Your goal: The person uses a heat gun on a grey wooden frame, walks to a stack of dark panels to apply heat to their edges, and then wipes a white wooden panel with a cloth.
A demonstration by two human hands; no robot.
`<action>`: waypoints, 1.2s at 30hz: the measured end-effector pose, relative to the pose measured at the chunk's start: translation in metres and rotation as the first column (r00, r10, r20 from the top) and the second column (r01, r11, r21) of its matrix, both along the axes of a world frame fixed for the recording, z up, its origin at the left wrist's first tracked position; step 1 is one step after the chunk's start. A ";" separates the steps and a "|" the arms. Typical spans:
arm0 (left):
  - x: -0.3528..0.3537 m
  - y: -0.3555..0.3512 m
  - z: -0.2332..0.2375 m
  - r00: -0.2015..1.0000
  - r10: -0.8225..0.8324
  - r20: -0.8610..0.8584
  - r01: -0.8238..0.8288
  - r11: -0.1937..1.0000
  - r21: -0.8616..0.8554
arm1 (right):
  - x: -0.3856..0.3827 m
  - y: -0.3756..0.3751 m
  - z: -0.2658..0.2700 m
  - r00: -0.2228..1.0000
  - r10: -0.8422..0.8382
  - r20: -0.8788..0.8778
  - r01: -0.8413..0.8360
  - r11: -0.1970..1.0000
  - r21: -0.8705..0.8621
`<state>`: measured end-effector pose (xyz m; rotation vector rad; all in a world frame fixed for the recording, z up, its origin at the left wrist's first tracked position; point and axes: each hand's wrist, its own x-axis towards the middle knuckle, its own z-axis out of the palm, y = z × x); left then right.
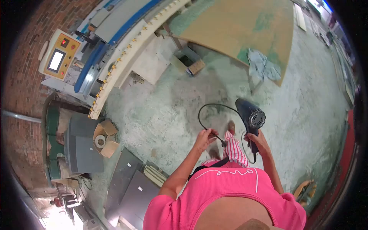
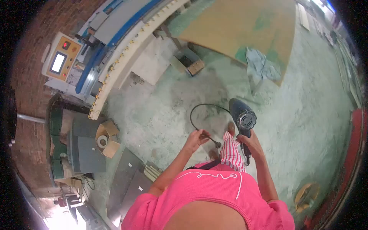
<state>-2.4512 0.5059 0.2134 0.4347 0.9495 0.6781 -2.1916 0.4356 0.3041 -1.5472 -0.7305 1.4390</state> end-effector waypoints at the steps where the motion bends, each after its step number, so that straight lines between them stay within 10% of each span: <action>1: 0.016 0.019 0.013 1.000 0.017 -0.001 -0.017 0.999 0.030 | 0.011 0.026 -0.009 0.995 0.097 -0.035 -0.098 0.995 -0.009; 7: 0.085 0.104 0.069 0.993 -0.120 -0.005 0.120 0.990 0.077 | 0.026 0.162 0.048 0.970 0.237 -0.055 -0.238 0.971 -0.024; 14: 0.118 0.194 0.089 0.901 0.025 -0.433 0.151 0.918 0.366 | 0.043 0.277 0.054 0.868 0.495 -0.038 -0.492 0.868 0.065; 23: 0.110 0.344 0.105 0.812 0.175 -0.556 0.177 0.835 0.521 | 0.029 0.438 0.047 0.766 0.640 0.061 -0.641 0.767 0.012; 31: 0.080 0.521 0.138 0.797 -0.111 -0.593 0.457 0.753 0.473 | 0.034 0.600 0.087 0.889 0.453 0.064 -0.456 0.888 0.049; 36: 0.037 0.578 0.071 0.902 -0.149 -0.405 0.323 0.857 0.403 | 0.091 0.690 0.115 0.949 0.223 0.223 -0.272 0.937 0.220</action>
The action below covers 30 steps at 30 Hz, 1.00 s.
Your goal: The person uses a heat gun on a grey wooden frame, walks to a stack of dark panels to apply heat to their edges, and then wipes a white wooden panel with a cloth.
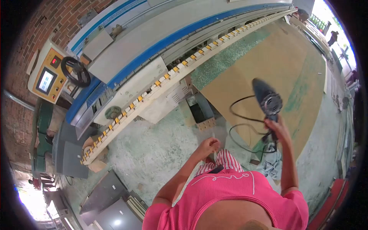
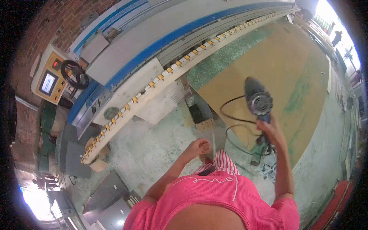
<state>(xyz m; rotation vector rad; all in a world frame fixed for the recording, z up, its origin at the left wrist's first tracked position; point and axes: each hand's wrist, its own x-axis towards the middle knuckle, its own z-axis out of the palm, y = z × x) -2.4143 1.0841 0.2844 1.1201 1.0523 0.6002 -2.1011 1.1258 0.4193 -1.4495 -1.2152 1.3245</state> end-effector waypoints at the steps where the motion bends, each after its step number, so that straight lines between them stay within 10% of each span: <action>1: -0.011 0.002 -0.017 0.998 0.063 -0.011 -0.063 0.997 -0.038 | 0.011 0.018 0.017 0.996 0.024 0.084 -0.032 0.995 0.094; 6: -0.066 -0.015 -0.107 0.870 0.204 -0.449 -0.166 0.978 0.122 | 0.056 0.119 0.055 0.845 -0.131 0.518 0.006 0.972 0.236; 10: -0.105 -0.066 -0.183 0.607 0.337 -0.720 -0.265 0.940 0.215 | 0.146 0.257 -0.030 0.742 -0.140 0.656 -0.095 0.946 0.310; 13: -0.113 -0.116 -0.197 0.448 0.370 -0.813 -0.561 0.825 0.066 | -0.001 0.399 -0.059 0.844 0.088 0.529 -0.322 0.872 0.369; 17: -0.086 -0.157 -0.194 0.186 0.458 -0.869 -0.970 0.227 -0.088 | -0.207 0.486 -0.072 0.671 0.535 0.513 -0.735 0.569 0.369; 23: 0.026 -0.141 -0.169 -0.064 0.705 -0.707 -0.984 -0.160 -0.071 | -0.253 0.514 -0.120 0.459 0.717 0.524 -0.888 0.359 0.288; 25: 0.067 -0.122 -0.165 0.020 0.694 -0.720 -0.979 -0.131 -0.154 | -0.251 0.521 -0.140 0.413 0.746 0.523 -0.910 0.322 0.260; 27: 0.095 -0.139 -0.231 0.093 0.478 -0.873 -0.886 0.441 0.147 | -0.249 0.527 -0.153 0.372 0.769 0.521 -0.928 0.284 0.243; 30: 0.112 -0.145 -0.223 0.073 0.533 -0.843 -0.976 0.213 0.050 | -0.245 0.536 -0.175 0.318 0.795 0.517 -0.947 0.239 0.215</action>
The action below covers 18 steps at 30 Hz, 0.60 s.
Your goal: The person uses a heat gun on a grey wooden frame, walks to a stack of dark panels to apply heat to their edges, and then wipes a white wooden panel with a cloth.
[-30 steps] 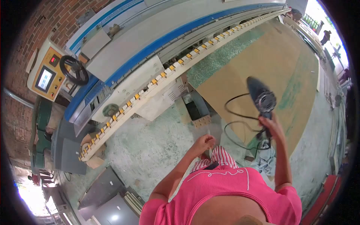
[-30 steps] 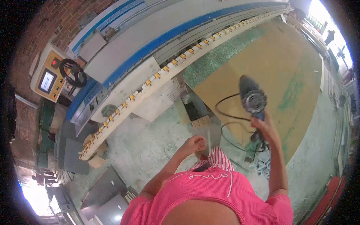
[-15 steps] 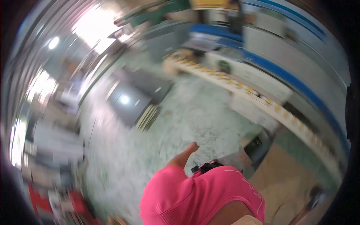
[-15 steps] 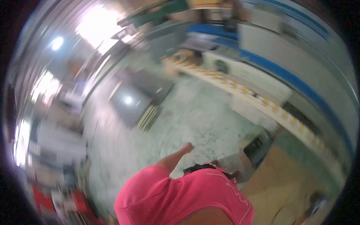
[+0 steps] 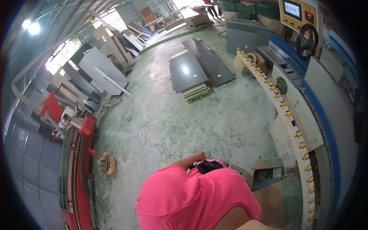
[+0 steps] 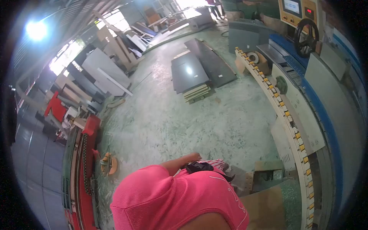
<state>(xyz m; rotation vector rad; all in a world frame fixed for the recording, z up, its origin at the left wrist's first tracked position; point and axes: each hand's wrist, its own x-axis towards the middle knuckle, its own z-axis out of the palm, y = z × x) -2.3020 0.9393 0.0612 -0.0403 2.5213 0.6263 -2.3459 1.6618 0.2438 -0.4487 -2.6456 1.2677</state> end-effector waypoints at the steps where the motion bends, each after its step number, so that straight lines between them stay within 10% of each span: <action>1: 0.002 0.001 0.025 0.969 0.182 0.170 -0.187 0.982 0.014 | 0.002 0.001 -0.011 1.000 0.015 0.009 -0.015 1.000 -0.010; 9: 0.033 0.028 0.116 0.926 0.324 0.195 -0.325 0.945 -0.027 | 0.051 -0.013 -0.094 0.991 0.046 0.129 -0.035 0.995 -0.091; 10: 0.040 0.013 0.084 0.997 0.070 0.027 -0.067 0.990 -0.123 | 0.062 -0.013 -0.100 0.987 0.046 0.152 -0.032 0.996 -0.089; 18: 0.074 0.011 0.088 0.983 0.181 -0.028 -0.183 0.978 -0.103 | 0.127 -0.029 -0.145 0.948 0.068 0.312 -0.049 0.996 -0.069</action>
